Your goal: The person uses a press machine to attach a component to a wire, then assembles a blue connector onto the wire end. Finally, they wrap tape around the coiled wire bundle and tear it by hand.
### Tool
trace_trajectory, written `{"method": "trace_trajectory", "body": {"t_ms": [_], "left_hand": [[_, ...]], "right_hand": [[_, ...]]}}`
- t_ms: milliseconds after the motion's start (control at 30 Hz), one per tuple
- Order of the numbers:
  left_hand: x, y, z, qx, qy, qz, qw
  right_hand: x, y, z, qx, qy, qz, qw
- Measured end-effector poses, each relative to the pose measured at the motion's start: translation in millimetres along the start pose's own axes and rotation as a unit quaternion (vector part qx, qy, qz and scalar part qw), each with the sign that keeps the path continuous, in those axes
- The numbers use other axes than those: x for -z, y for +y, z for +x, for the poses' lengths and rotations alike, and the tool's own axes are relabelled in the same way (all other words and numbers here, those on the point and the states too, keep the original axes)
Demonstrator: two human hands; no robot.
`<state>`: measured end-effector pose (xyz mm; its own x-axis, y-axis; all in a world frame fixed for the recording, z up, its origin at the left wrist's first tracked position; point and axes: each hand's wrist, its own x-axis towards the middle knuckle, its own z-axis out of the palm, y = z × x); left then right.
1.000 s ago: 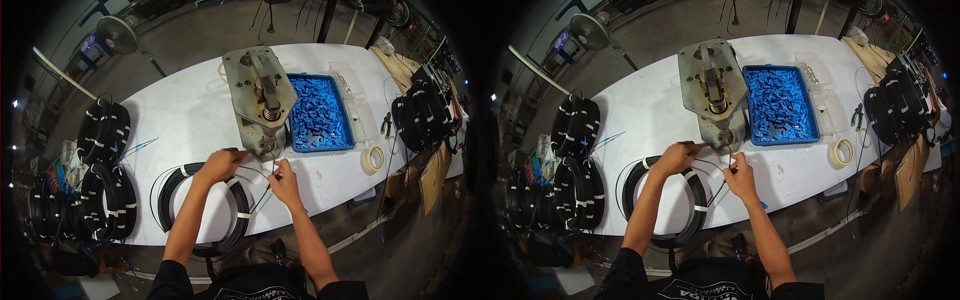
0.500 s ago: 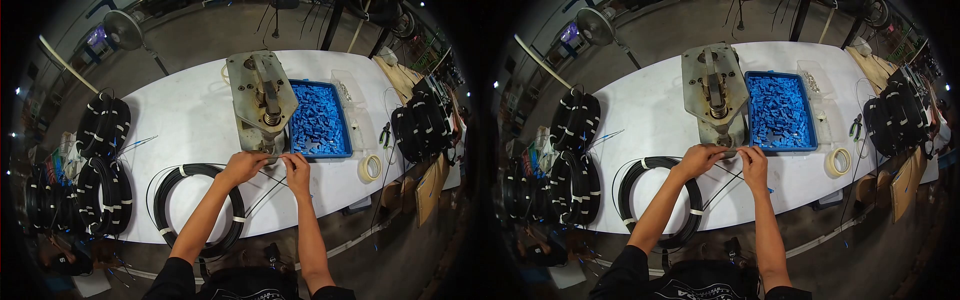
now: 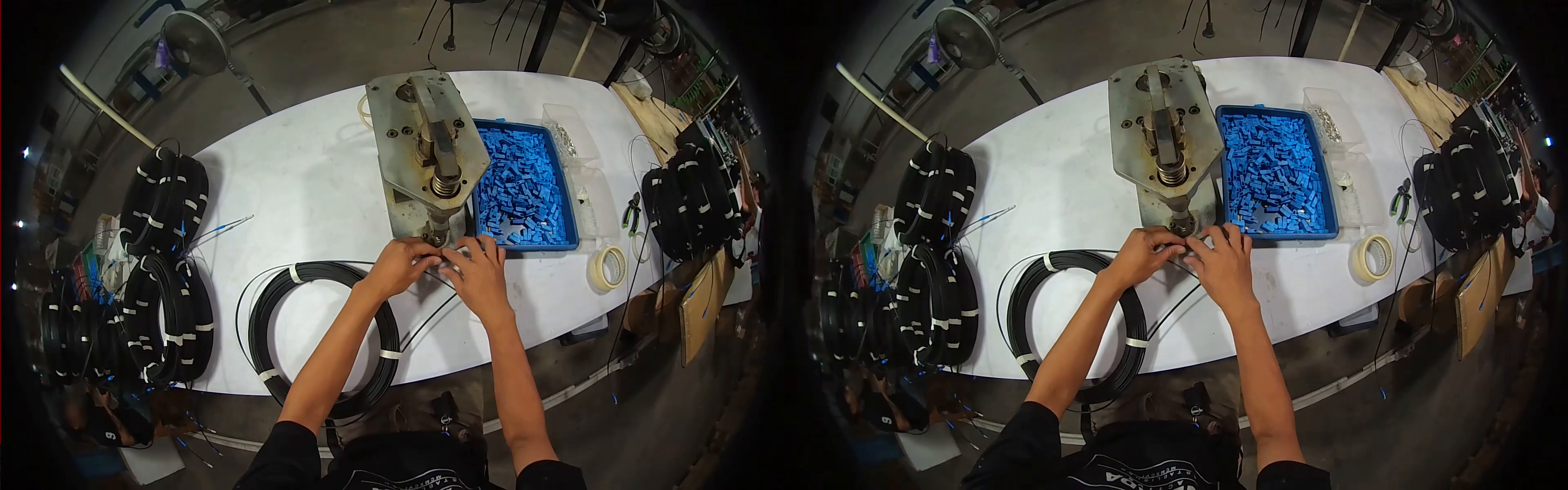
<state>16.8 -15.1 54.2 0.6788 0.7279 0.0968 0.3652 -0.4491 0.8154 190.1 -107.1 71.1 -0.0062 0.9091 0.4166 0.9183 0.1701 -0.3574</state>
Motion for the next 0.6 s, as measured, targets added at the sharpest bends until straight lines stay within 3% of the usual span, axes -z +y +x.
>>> {"method": "trace_trajectory", "body": {"t_ms": [100, 167, 200, 267, 300, 467, 600], "left_hand": [[-7, -1, -1, -0.013, 0.0, -0.015, 1.0], [-9, 2, -5, 0.032, 0.026, -0.092, 0.995], [-9, -2, -8, 0.032, 0.024, -0.092, 0.995], [-5, -13, -14, 0.152, -0.04, -0.137, 0.978], [-3, -7, -17, 0.167, -0.045, -0.18, 0.968], [-3, -4, -15, 0.138, -0.038, -0.14, 0.98], [-8, -3, -15, 0.113, -0.013, -0.163, 0.98]], "right_hand": [[-12, 7, -2, 0.044, 0.043, 0.0, 0.998], [-33, 24, -14, -0.047, -0.027, 0.121, 0.991], [-33, 27, -18, -0.049, -0.026, 0.121, 0.991], [-34, 31, -23, -0.097, -0.029, 0.141, 0.985], [-33, 29, -24, -0.099, -0.029, 0.142, 0.985], [-24, 12, -23, -0.07, -0.004, 0.013, 0.997], [-25, 8, -24, -0.047, -0.014, 0.007, 0.999]]}}
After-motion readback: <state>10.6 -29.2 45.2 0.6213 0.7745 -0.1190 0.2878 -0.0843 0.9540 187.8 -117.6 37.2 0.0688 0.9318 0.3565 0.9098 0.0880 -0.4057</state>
